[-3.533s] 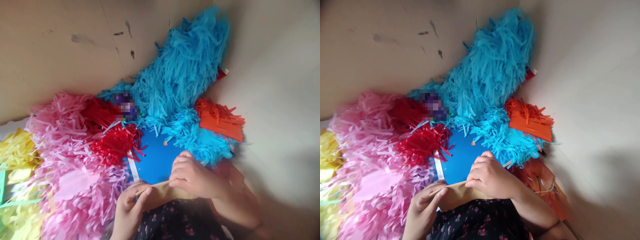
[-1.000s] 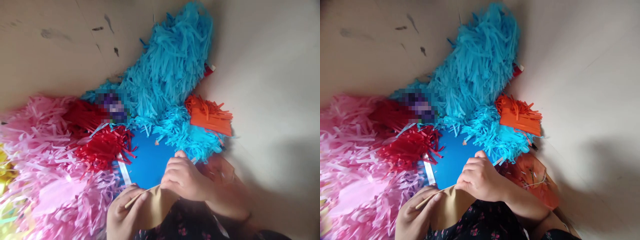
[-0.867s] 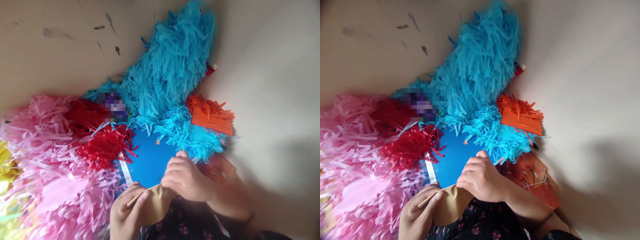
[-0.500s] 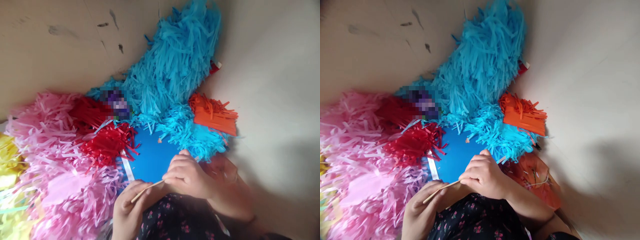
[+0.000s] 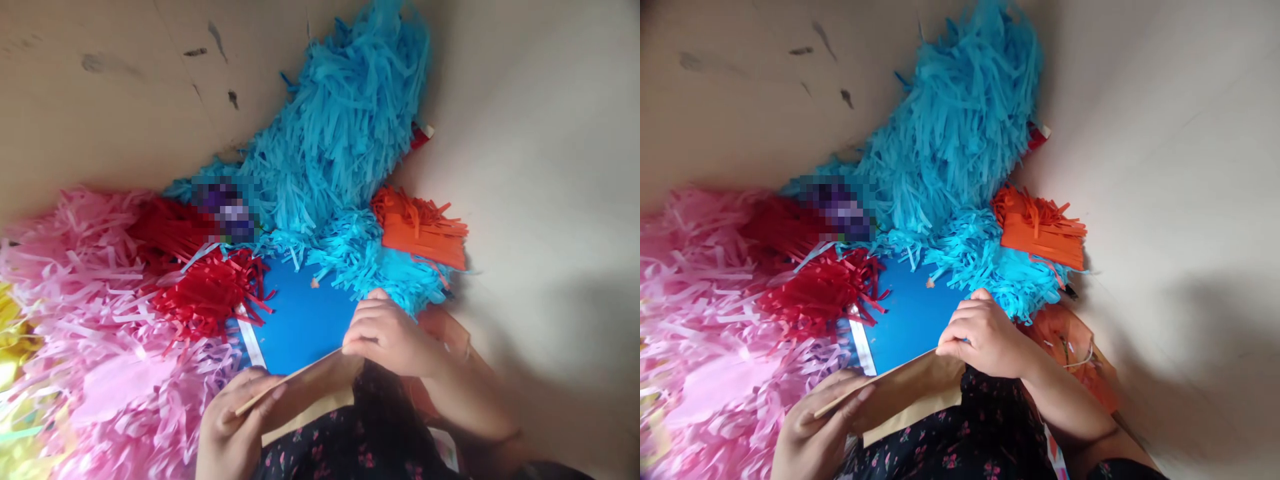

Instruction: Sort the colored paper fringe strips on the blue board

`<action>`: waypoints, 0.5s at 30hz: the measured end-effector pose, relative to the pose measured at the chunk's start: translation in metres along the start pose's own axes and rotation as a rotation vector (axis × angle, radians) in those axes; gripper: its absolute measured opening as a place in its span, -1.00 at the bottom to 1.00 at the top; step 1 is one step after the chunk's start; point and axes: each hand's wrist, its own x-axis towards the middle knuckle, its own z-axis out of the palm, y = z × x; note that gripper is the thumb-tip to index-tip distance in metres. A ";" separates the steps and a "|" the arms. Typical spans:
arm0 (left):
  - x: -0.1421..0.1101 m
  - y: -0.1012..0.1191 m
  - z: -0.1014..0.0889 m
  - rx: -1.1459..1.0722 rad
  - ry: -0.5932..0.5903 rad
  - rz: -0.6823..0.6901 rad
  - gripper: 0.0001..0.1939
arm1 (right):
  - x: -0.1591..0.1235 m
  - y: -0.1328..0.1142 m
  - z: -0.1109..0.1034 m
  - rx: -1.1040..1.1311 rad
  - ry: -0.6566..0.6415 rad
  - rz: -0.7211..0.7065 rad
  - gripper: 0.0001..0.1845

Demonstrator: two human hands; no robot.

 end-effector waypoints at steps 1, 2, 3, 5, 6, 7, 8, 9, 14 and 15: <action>0.000 -0.001 -0.002 0.002 -0.005 -0.010 -0.84 | 0.000 0.001 -0.001 0.009 -0.003 0.008 -0.60; 0.000 -0.002 -0.003 -0.004 -0.018 -0.028 -0.83 | 0.000 0.001 -0.002 0.031 -0.006 0.013 -0.61; 0.000 -0.003 -0.004 -0.022 -0.024 -0.056 -0.81 | 0.001 0.001 -0.002 0.065 -0.003 0.018 -0.62; -0.001 -0.004 -0.005 -0.087 -0.005 -0.143 -0.77 | 0.002 -0.001 -0.001 0.156 0.025 0.041 -0.65; -0.002 -0.004 -0.004 -0.125 0.020 -0.191 -0.75 | 0.003 -0.002 0.000 0.202 0.050 0.061 -0.66; -0.004 -0.003 -0.003 -0.159 0.049 -0.233 -0.73 | 0.003 -0.003 0.001 0.243 0.079 0.085 -0.66; -0.004 -0.001 -0.002 -0.184 0.079 -0.267 -0.70 | 0.003 -0.005 0.002 0.278 0.109 0.109 -0.67; -0.005 0.001 0.000 -0.199 0.098 -0.286 -0.67 | 0.004 -0.006 0.003 0.307 0.136 0.132 -0.67; -0.003 0.015 0.007 -0.143 0.149 -0.218 -0.56 | 0.005 -0.011 0.006 0.337 0.242 0.137 -0.68; -0.002 0.016 0.008 -0.117 0.178 -0.193 -0.56 | 0.005 -0.011 0.007 0.324 0.254 0.126 -0.68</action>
